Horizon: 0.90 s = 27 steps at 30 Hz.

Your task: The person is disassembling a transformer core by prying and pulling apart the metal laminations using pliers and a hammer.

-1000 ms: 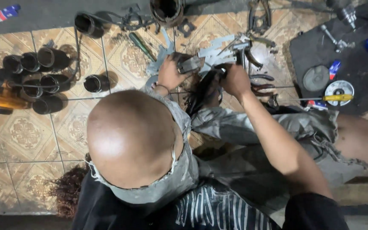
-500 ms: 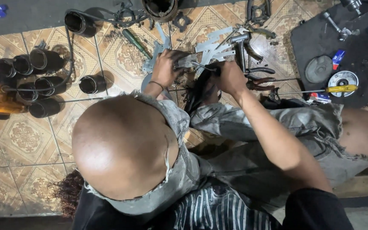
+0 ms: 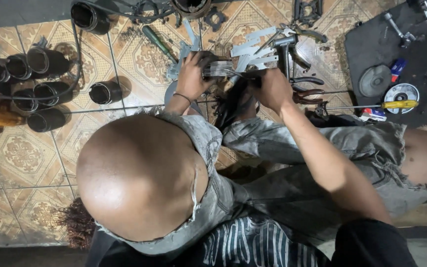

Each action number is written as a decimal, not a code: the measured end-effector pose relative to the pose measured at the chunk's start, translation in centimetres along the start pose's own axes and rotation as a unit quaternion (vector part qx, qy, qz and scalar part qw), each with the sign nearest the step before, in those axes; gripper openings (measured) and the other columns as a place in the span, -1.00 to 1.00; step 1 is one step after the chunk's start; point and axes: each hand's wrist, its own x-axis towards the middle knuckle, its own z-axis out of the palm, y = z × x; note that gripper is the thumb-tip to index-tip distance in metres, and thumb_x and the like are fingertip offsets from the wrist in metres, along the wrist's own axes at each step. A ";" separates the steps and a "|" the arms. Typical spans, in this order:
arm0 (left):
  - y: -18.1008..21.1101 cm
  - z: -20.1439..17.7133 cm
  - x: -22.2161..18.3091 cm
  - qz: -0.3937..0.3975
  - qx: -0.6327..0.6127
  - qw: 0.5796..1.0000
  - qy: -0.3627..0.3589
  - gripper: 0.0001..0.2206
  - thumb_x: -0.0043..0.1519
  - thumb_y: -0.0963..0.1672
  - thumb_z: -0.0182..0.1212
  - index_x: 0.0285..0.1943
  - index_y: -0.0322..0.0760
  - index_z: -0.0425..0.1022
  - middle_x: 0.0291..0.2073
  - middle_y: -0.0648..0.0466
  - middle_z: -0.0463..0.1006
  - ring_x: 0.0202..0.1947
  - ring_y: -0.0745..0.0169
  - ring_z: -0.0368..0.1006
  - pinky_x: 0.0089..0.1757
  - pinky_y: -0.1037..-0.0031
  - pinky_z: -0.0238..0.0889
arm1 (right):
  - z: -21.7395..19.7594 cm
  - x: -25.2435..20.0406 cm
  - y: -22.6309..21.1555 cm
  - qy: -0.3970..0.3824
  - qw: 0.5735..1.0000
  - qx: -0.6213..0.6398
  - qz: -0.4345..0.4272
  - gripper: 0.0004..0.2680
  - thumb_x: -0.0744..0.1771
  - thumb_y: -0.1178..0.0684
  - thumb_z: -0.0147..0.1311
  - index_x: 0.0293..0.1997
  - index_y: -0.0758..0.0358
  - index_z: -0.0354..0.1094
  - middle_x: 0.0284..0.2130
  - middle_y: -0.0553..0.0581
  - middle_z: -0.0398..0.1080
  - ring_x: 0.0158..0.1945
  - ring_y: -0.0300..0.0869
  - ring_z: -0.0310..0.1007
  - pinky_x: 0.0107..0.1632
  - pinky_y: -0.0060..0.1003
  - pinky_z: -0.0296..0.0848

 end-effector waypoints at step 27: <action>2.4 0.8 -2.0 0.073 0.103 0.977 0.172 -0.86 0.26 -0.05 0.37 -0.12 -0.14 0.63 -0.19 0.08 0.53 -0.01 0.08 0.37 -0.02 0.20 0.15 | 0.1 0.6 -0.5 -0.026 0.995 -0.094 -0.018 -0.83 0.23 0.13 0.21 -0.19 0.39 0.57 -0.44 0.41 0.54 -0.28 0.33 0.58 -0.31 0.19 0.56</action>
